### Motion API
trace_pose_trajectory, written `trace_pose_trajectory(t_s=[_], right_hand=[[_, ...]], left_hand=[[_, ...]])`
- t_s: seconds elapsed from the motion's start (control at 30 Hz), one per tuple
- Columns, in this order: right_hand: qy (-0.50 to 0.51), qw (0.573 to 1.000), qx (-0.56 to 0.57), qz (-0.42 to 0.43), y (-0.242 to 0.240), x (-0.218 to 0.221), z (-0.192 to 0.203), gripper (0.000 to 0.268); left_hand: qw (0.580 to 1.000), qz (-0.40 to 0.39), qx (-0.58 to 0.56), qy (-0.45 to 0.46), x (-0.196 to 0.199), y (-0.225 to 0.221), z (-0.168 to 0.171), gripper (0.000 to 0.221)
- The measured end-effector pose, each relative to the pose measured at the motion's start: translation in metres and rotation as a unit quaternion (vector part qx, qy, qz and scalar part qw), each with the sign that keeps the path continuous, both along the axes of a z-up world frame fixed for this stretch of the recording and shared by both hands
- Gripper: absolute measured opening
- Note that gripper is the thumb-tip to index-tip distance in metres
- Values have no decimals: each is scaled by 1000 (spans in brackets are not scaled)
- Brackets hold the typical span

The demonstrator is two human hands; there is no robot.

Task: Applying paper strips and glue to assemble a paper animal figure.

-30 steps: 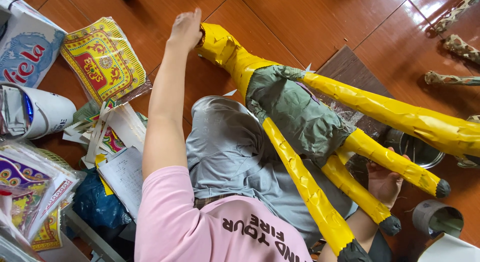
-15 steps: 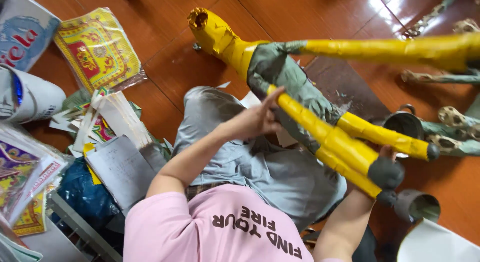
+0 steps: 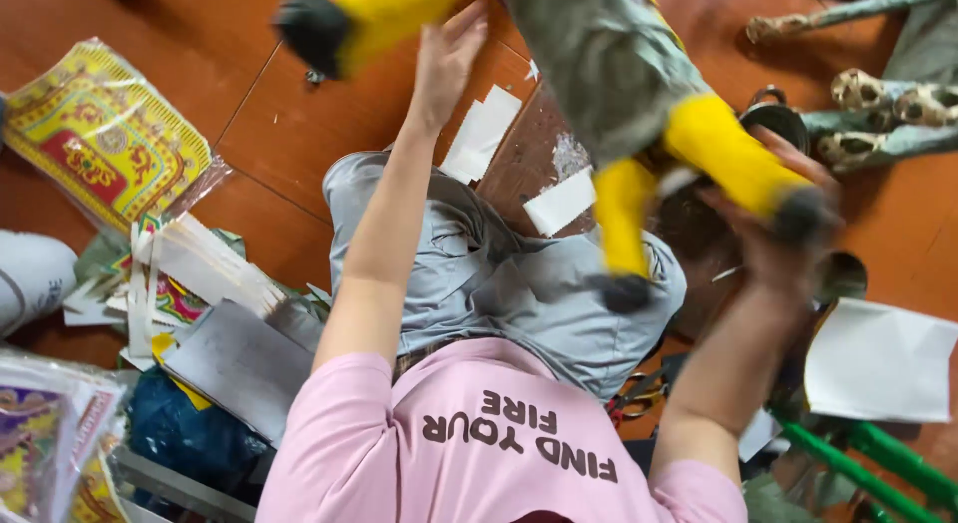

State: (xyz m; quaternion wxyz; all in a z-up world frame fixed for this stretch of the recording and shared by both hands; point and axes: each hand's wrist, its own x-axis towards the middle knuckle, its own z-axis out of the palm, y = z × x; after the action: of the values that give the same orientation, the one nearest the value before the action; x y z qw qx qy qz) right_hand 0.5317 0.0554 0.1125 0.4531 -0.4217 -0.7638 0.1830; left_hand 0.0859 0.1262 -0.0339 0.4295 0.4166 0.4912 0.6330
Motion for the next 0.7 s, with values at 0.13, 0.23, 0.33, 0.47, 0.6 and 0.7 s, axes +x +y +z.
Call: trace_pose_trajectory(t_s=[0.13,0.23,0.33,0.47,0.6,0.7], right_hand=[[-84,995,-7,48,22,-131,-18,54],[-75,993,-22,86,43,-208,-53,63],[-72,993,-54,79,55,-256,-92,72],[-79,995,-29,52,72,-283,-133,82],[-60,998,-18,27,97,-297,-132,84],[-90,994,-63,13,115,-313,-147,82]], left_hand=[[992,41,-110,45,-3,-29,-129,56],[956,13,-177,236,-5,-55,-205,34],[906,-1,-181,383,-12,-72,-241,25],[854,27,-182,487,-1,-57,-263,28],[807,20,-221,547,10,-45,-260,50],[771,-12,-286,569,21,-49,-243,80]])
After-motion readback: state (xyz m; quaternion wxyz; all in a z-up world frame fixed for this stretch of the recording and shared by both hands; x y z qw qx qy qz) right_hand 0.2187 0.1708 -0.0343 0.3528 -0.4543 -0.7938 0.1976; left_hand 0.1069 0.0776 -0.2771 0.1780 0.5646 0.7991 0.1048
